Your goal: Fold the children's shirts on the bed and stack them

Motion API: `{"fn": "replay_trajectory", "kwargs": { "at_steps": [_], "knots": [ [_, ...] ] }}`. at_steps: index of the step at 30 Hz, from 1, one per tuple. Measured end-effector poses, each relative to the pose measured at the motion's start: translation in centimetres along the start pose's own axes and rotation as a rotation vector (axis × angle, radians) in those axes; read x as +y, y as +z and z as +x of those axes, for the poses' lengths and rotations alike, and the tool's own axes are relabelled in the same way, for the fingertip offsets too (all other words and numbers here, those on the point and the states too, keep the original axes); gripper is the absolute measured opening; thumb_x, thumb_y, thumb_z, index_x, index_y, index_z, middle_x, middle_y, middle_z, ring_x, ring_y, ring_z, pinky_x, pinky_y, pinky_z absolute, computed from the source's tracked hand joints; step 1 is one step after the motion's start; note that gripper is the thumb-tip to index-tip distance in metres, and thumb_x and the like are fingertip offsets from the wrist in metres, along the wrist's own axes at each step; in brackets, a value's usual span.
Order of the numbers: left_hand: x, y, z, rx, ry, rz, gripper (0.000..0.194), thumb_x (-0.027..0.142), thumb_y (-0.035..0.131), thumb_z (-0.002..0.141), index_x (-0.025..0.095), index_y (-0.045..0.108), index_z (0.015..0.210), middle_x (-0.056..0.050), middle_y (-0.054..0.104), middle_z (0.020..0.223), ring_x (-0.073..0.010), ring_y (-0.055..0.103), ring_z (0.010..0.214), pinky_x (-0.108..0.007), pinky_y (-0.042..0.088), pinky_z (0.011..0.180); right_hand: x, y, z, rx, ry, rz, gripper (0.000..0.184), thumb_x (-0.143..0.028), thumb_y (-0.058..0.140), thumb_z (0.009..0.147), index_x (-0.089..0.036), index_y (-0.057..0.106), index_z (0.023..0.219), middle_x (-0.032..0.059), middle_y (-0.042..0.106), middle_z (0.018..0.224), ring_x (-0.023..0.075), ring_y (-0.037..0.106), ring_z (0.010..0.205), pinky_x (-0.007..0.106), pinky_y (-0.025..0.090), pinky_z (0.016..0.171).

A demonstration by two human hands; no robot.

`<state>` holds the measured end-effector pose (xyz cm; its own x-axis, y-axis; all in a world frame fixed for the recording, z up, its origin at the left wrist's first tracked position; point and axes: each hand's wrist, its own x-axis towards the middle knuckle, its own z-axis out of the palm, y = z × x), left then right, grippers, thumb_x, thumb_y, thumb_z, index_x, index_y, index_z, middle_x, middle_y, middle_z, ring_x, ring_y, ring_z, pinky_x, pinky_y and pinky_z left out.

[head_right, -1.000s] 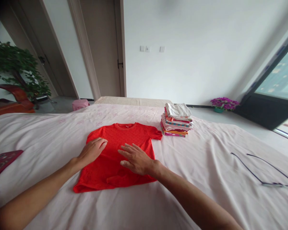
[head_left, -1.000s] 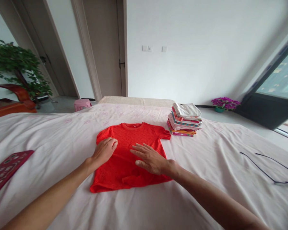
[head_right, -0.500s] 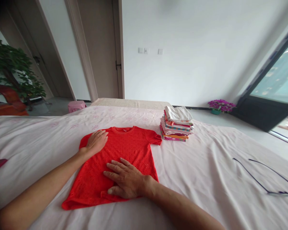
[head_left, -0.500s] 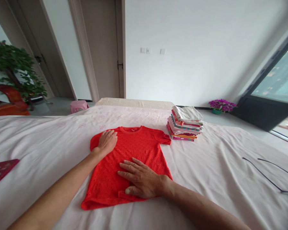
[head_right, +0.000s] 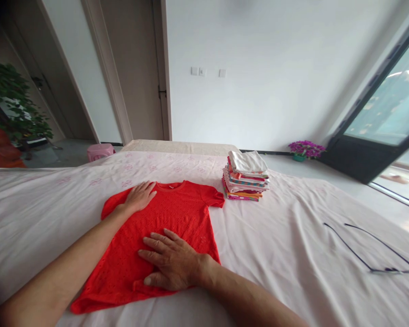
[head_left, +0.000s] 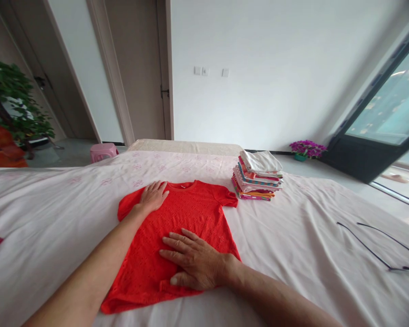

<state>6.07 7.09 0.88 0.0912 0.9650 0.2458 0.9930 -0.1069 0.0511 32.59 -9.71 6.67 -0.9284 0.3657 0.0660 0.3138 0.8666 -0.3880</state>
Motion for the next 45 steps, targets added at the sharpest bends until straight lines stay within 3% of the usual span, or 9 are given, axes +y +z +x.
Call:
{"fn": "replay_trajectory", "kwargs": {
  "at_steps": [3,6,10,17,22,30,36,41,45],
  "knots": [
    [1.2,-0.5,-1.0,0.038,-0.036,0.011,0.054,0.036,0.034,0.098,0.013,0.045,0.145,-0.020,0.043,0.151,-0.0315,0.033,0.143,-0.050,0.020,0.117,-0.1,0.0,0.0,-0.004,0.005,-0.014,0.067,-0.058,0.038,0.098,-0.023,0.029,0.154,0.0078,0.024,0.161,0.0214,0.017,0.149,0.043,0.003,0.123],
    [2.9,-0.9,-3.3,0.016,-0.057,-0.028,0.056,0.040,0.035,0.097,0.009,0.048,0.142,-0.022,0.045,0.149,-0.0327,0.034,0.143,-0.050,0.022,0.117,-0.2,0.0,0.1,-0.018,0.014,-0.020,0.067,-0.058,0.038,0.098,-0.023,0.030,0.154,0.0085,0.025,0.161,0.0223,0.018,0.149,0.044,0.005,0.123],
    [4.5,-1.6,-7.4,-0.039,0.042,-0.080,0.061,0.047,0.038,0.097,0.012,0.043,0.147,-0.019,0.038,0.154,-0.0314,0.031,0.145,-0.047,0.023,0.117,-0.3,0.0,0.2,-0.011,0.023,-0.027,0.066,-0.059,0.038,0.098,-0.024,0.032,0.153,0.0074,0.025,0.161,0.0214,0.019,0.149,0.042,0.004,0.123],
    [3.6,-3.1,-12.4,-0.049,0.068,-0.034,0.062,0.048,0.040,0.095,0.018,0.039,0.150,-0.016,0.031,0.158,-0.0314,0.026,0.147,-0.051,0.022,0.118,-0.8,-0.6,-0.8,-0.010,0.065,-0.019,0.064,-0.057,0.032,0.100,-0.022,0.031,0.154,0.0090,0.026,0.161,0.0233,0.019,0.149,0.044,0.010,0.123],
    [2.8,-3.9,-14.6,-0.066,0.094,-0.013,0.064,0.053,0.039,0.095,0.022,0.039,0.150,-0.013,0.029,0.159,-0.0301,0.023,0.148,-0.050,0.021,0.118,1.8,-1.2,-2.0,0.113,0.260,-0.165,0.061,-0.054,0.031,0.101,-0.023,0.028,0.155,0.0098,0.024,0.161,0.0268,0.017,0.149,0.051,0.013,0.121],
    [2.7,-4.5,-15.5,-0.017,0.086,-0.040,0.060,0.050,0.044,0.093,0.025,0.043,0.148,-0.011,0.036,0.157,-0.0289,0.030,0.146,-0.049,0.022,0.118,8.2,0.5,-3.1,0.237,0.617,-0.390,0.063,-0.053,0.035,0.100,-0.017,0.035,0.152,0.0131,0.026,0.160,0.0260,0.020,0.149,0.046,0.016,0.120],
    [2.0,-4.0,-15.6,0.026,-0.003,-0.061,0.060,0.050,0.045,0.092,0.022,0.048,0.144,-0.014,0.040,0.154,-0.0309,0.035,0.143,-0.052,0.027,0.116,8.3,0.1,-2.8,0.304,0.755,-0.444,0.060,-0.046,0.036,0.100,-0.011,0.041,0.148,0.0157,0.034,0.156,0.0272,0.026,0.146,0.048,0.013,0.120],
    [0.3,-5.5,-14.7,0.180,-0.030,-0.233,0.042,0.038,0.038,0.096,0.021,0.063,0.124,-0.009,0.064,0.130,-0.0215,0.057,0.121,-0.036,0.040,0.108,8.2,0.1,-2.7,0.309,0.734,-0.423,0.056,-0.044,0.037,0.100,-0.013,0.045,0.145,0.0155,0.039,0.154,0.0275,0.029,0.145,0.050,0.015,0.119],
    [-2.4,-7.1,-13.2,0.307,-0.314,-0.149,0.042,0.039,0.037,0.094,0.021,0.062,0.123,-0.013,0.064,0.122,-0.0278,0.058,0.113,-0.042,0.041,0.103,8.3,0.2,-2.7,0.321,0.736,-0.409,0.055,-0.043,0.037,0.099,-0.014,0.046,0.145,0.0154,0.040,0.153,0.0276,0.032,0.143,0.049,0.018,0.118]
  ]
}}
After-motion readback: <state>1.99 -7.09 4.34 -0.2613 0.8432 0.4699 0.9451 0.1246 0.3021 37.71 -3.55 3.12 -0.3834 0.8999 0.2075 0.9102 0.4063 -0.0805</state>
